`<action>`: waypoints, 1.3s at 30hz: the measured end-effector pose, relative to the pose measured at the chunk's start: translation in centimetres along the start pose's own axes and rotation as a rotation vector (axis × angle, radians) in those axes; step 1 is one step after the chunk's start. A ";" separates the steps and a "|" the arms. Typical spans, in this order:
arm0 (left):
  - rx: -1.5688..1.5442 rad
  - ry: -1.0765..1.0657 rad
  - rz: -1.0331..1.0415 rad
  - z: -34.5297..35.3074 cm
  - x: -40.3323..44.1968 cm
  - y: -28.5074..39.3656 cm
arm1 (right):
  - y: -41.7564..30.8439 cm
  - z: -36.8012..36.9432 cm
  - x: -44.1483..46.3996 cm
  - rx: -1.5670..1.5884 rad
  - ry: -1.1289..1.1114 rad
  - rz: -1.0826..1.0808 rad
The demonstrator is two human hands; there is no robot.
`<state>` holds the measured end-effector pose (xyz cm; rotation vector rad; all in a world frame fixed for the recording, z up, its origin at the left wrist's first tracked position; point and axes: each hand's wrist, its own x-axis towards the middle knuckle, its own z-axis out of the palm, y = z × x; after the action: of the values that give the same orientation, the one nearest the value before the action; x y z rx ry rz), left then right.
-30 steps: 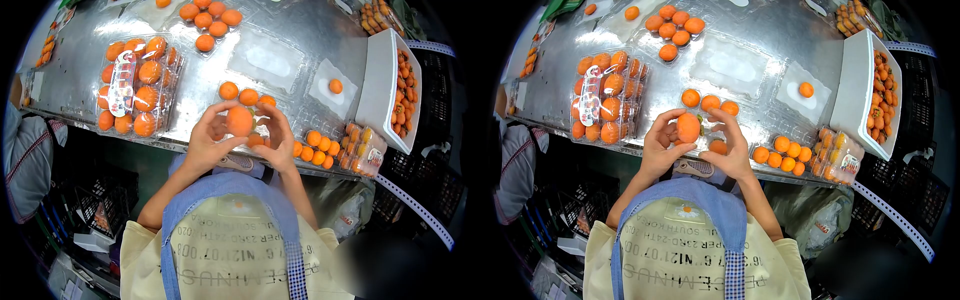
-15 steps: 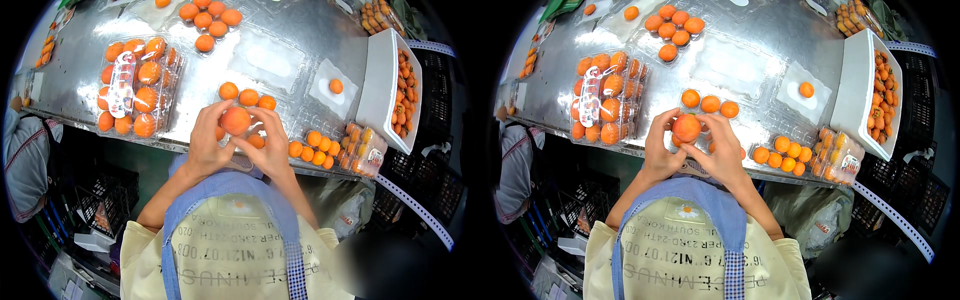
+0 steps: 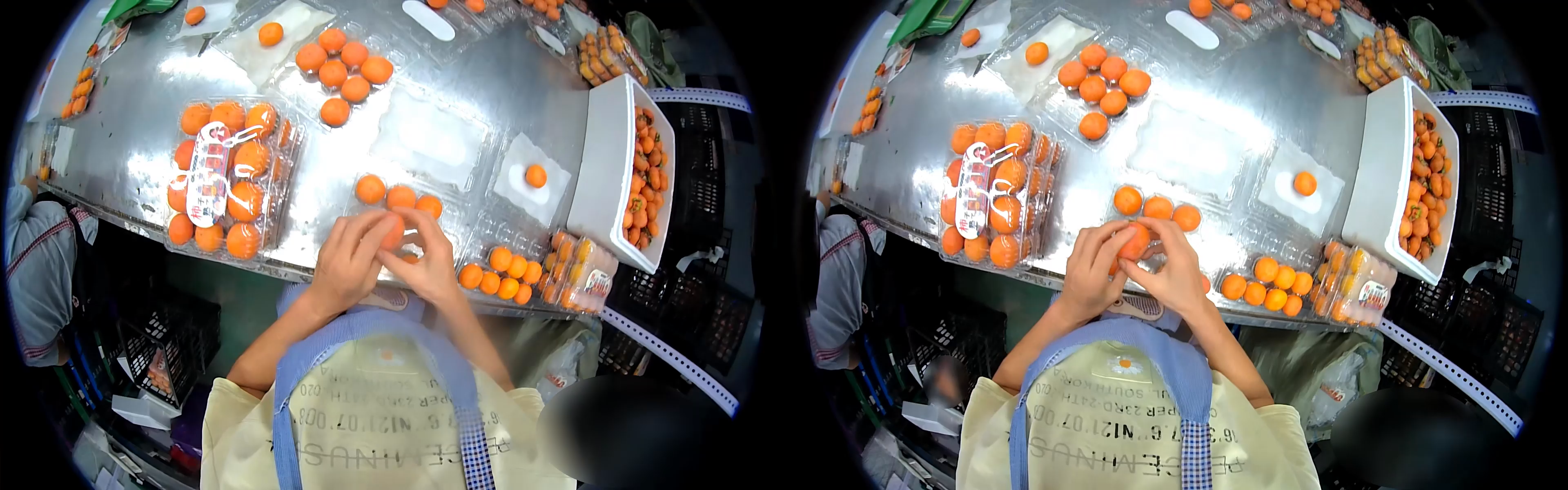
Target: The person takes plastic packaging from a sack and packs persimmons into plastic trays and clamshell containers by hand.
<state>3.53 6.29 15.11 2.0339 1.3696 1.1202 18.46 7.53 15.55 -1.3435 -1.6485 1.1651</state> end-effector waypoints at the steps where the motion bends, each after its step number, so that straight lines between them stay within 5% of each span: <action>1: -0.002 0.002 -0.002 0.0 0.1 -0.1 | 0.2 0.0 0.2 0.018 -0.014 0.018; 8: -0.071 0.054 -0.139 -0.5 2.0 -1.2 | 2.4 -0.4 4.6 0.229 -0.011 0.218; 15: -0.222 0.017 -0.365 -0.1 2.0 -4.5 | 3.4 -2.5 21.0 0.037 0.086 -0.036; 24: -0.275 0.043 -0.494 0.0 3.1 -6.8 | 3.3 -0.3 36.7 -0.331 -0.147 -0.164; 39: -0.312 0.027 -0.495 1.0 3.4 -8.7 | 3.5 0.0 42.3 -0.799 -0.652 -0.491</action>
<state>0.16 13.06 9.47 1.3657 1.4926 1.0541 10.57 49.00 11.43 -0.8830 -2.9233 0.6762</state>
